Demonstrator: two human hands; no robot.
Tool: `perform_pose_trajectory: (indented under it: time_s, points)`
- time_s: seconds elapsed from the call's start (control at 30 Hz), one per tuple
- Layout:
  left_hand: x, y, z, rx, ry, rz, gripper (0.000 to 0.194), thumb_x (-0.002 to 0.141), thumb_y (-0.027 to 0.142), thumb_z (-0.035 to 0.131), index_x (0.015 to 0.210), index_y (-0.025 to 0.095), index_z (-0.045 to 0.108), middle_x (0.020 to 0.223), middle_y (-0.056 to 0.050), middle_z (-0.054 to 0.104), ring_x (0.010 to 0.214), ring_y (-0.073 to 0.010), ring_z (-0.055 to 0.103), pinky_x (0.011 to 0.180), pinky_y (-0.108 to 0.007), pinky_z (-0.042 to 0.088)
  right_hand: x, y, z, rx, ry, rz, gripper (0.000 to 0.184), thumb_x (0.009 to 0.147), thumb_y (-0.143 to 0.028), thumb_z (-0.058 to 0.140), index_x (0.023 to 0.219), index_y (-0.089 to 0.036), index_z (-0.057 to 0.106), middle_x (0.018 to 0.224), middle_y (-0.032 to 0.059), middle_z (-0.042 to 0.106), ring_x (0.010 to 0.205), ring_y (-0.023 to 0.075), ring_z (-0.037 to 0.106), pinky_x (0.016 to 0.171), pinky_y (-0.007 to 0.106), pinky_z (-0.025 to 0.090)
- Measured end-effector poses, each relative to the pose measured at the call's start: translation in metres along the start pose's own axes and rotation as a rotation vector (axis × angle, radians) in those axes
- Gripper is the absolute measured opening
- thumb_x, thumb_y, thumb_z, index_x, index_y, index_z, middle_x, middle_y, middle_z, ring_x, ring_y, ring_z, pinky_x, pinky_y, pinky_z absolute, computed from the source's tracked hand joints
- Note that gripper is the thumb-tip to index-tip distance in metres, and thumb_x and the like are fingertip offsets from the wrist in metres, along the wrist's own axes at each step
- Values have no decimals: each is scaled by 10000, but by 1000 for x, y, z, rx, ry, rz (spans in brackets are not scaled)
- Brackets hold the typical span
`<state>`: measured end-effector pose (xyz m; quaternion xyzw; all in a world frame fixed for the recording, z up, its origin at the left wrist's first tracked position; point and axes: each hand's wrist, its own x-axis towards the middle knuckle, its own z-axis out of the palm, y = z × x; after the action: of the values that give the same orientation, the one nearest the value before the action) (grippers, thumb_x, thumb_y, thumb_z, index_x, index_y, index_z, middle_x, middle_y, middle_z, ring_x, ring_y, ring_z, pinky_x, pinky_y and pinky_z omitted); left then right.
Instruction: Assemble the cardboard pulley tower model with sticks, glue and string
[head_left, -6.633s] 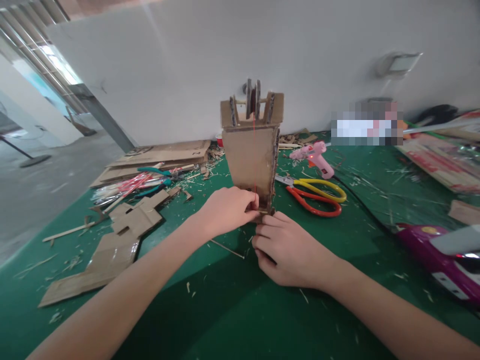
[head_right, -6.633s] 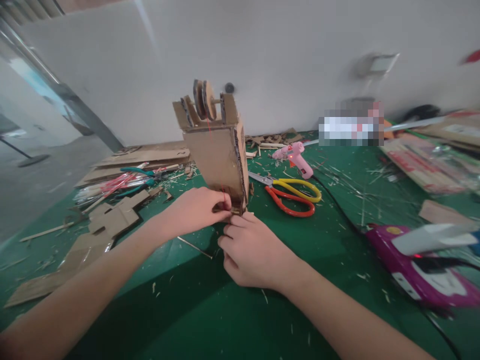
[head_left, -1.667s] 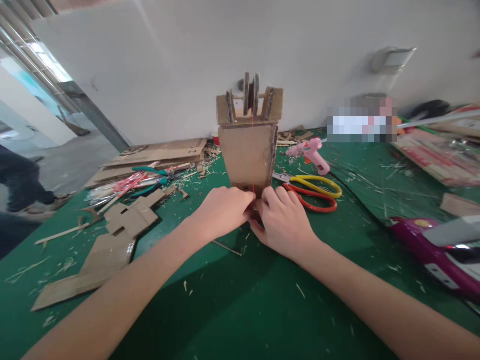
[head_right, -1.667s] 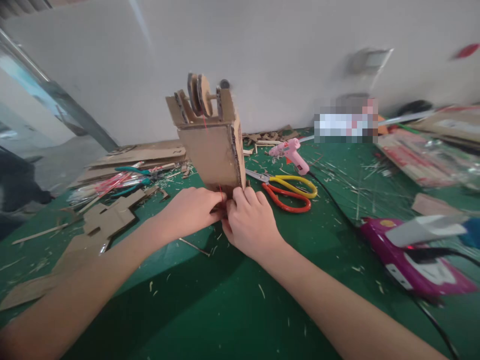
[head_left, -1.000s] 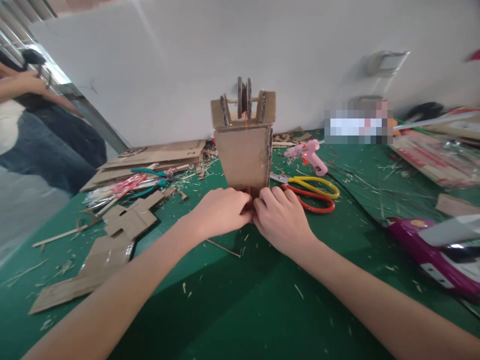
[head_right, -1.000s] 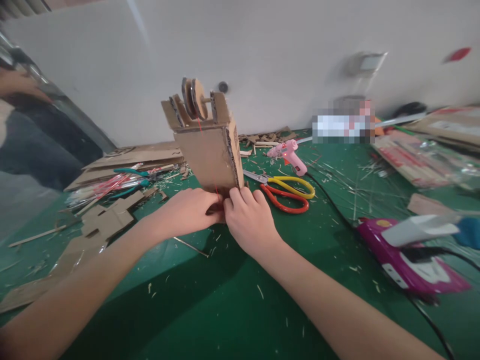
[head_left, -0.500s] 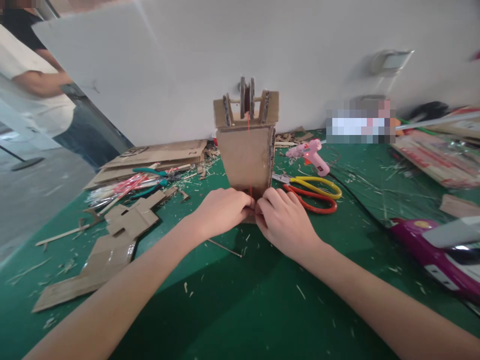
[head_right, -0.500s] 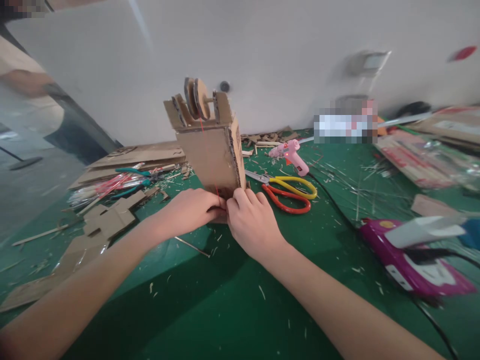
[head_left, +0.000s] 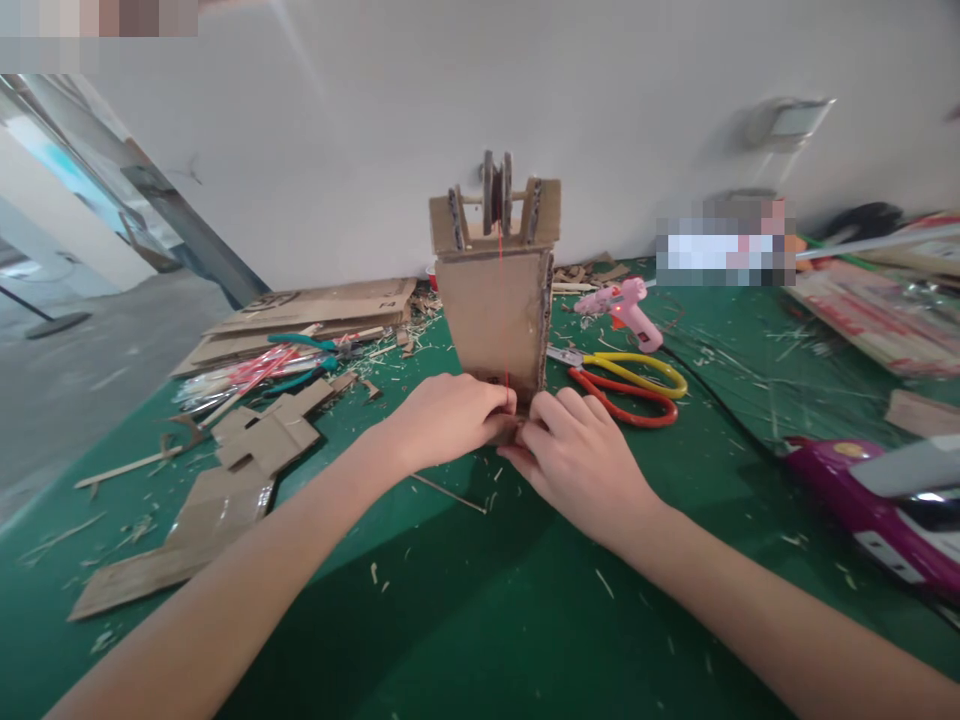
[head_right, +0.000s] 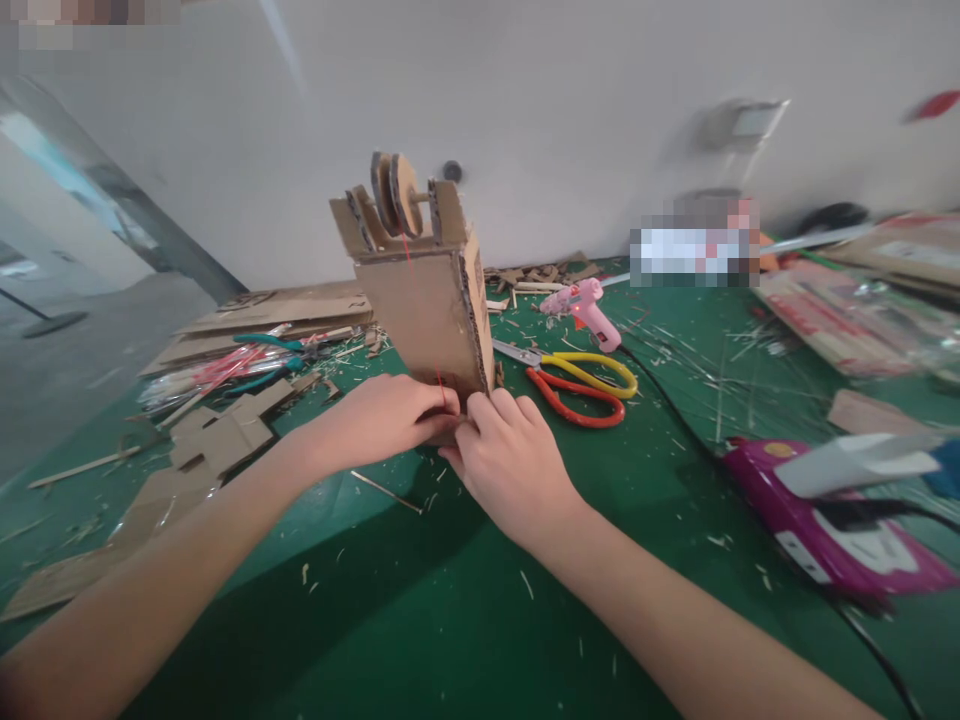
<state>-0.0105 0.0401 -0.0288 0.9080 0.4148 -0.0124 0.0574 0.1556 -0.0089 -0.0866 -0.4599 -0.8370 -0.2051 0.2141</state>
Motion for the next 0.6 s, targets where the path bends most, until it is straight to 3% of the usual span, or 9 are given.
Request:
perform_pose_trajectory:
  time_s: [0.33,0.6]
  points:
    - [0,6,4,97,33,-19,190,858,387,485,891,255,617,727,-11,674,633,-186,607,521,-262,360,2,8,-9,133,-1,121,118,803,-251,518,804,-170,605,872,70,532,840,211,430,744,349,320]
    - [1,9,8,167,74,-29,159,825,348,502,822,218,593,712,-30,663,605,-190,602,503,-269,353,5,9,4,-3,-50,57,155,798,-314,573,819,-164,603,923,92,535,858,228,414,711,352,307]
